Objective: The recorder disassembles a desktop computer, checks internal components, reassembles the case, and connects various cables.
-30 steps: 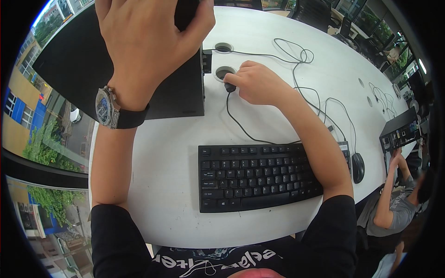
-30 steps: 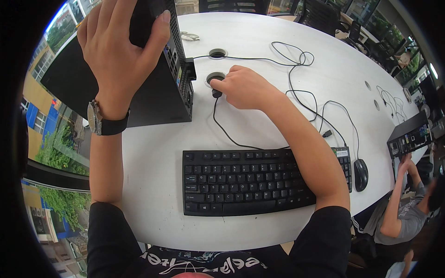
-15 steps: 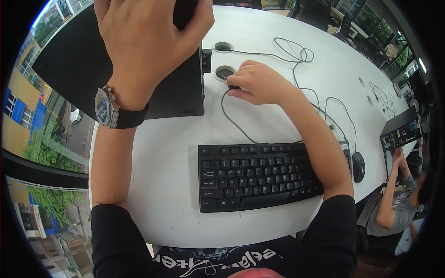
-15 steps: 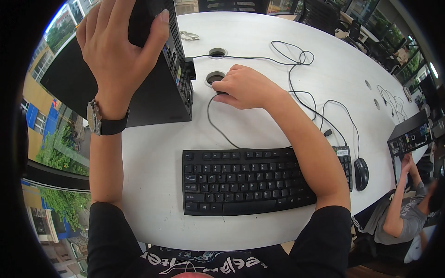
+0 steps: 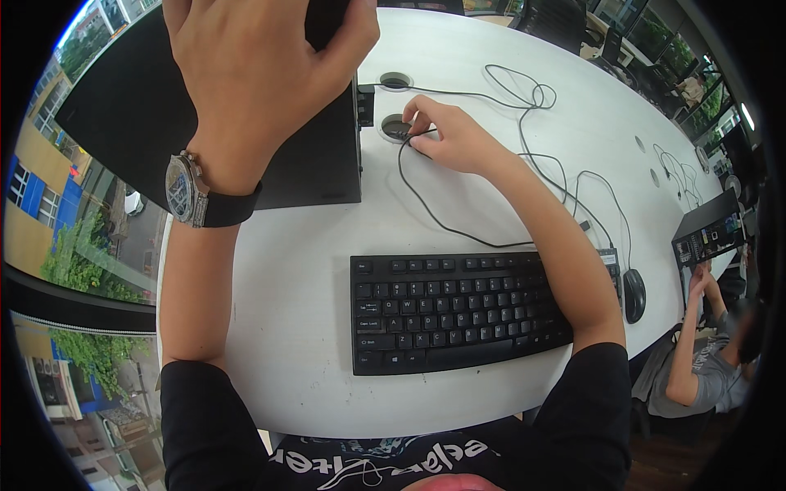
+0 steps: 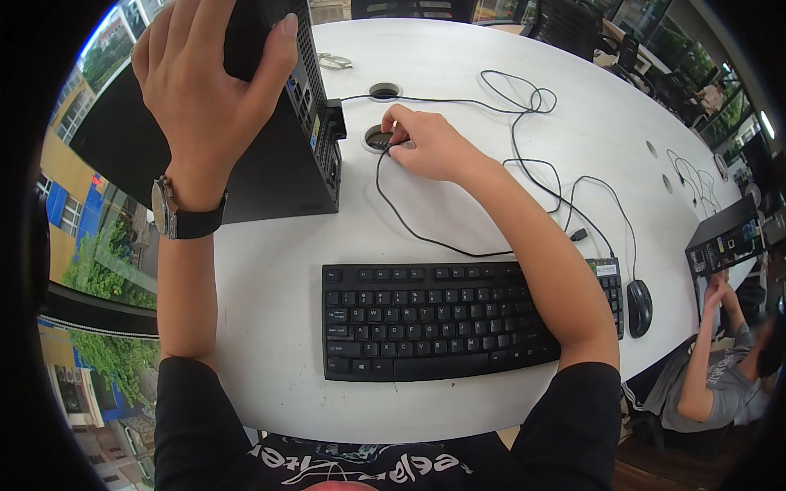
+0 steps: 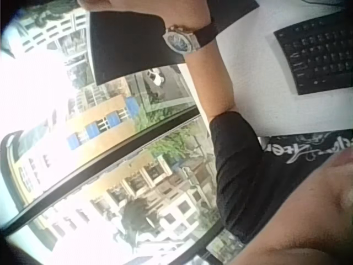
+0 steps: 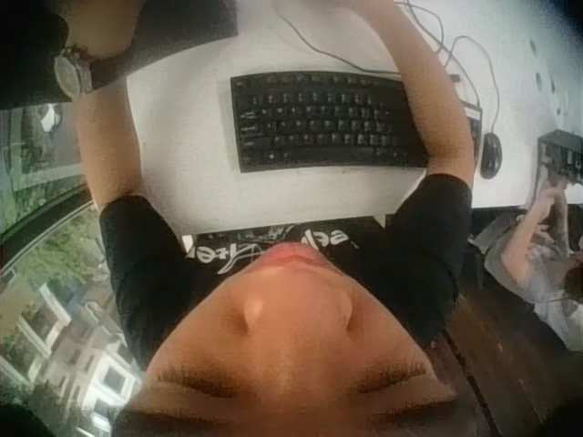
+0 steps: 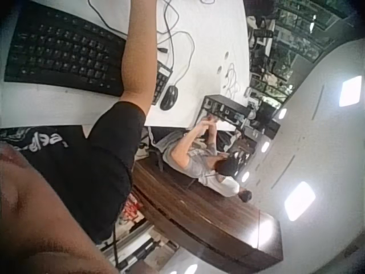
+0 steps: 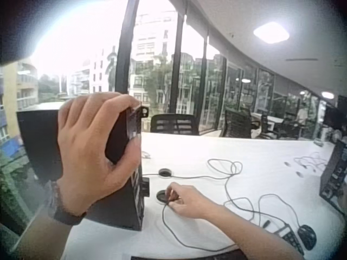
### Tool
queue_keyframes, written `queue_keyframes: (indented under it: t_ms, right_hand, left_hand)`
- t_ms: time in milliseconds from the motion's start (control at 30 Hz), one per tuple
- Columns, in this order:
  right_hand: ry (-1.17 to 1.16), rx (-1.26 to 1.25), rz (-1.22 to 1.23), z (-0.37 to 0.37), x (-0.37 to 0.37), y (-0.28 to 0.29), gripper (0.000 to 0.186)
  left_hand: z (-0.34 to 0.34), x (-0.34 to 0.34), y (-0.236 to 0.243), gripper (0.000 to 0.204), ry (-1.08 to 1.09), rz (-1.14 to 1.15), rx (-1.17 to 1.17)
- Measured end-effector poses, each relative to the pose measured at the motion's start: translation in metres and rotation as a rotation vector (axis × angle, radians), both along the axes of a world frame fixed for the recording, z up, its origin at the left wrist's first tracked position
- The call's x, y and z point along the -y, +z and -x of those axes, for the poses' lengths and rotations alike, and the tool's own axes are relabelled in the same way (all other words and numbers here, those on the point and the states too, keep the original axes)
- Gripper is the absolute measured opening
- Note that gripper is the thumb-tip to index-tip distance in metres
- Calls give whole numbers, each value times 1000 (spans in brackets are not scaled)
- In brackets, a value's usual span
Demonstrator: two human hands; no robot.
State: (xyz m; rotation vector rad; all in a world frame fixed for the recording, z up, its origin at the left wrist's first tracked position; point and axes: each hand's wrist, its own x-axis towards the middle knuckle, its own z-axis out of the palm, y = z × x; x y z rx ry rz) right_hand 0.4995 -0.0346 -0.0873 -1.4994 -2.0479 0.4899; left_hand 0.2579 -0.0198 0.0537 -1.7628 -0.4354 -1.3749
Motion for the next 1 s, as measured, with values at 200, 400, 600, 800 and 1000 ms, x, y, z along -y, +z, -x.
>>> queue_keyframes:
  t_ms: [200, 400, 600, 800, 1000]
  right_hand:
    - [53, 142, -222, -4, -5, -6, 11]
    - [136, 202, -326, -11, -1, -2, 15]
    - [105, 294, -224, -10, 1, 4, 19]
    - [131, 350, -340, -14, 1, 9, 17]
    - [-14, 100, 10, -14, 2, 11, 16]
  left_hand:
    - [-3, -2, 0, 39, -112, -21, 35]
    - [1, 0, 0, 39, -19, -17, 11]
    - [-3, 2, 0, 40, -94, -26, 33]
    - [2, 1, 0, 39, -11, -1, 2]
    - [-1, 0, 0, 40, -39, -17, 11]
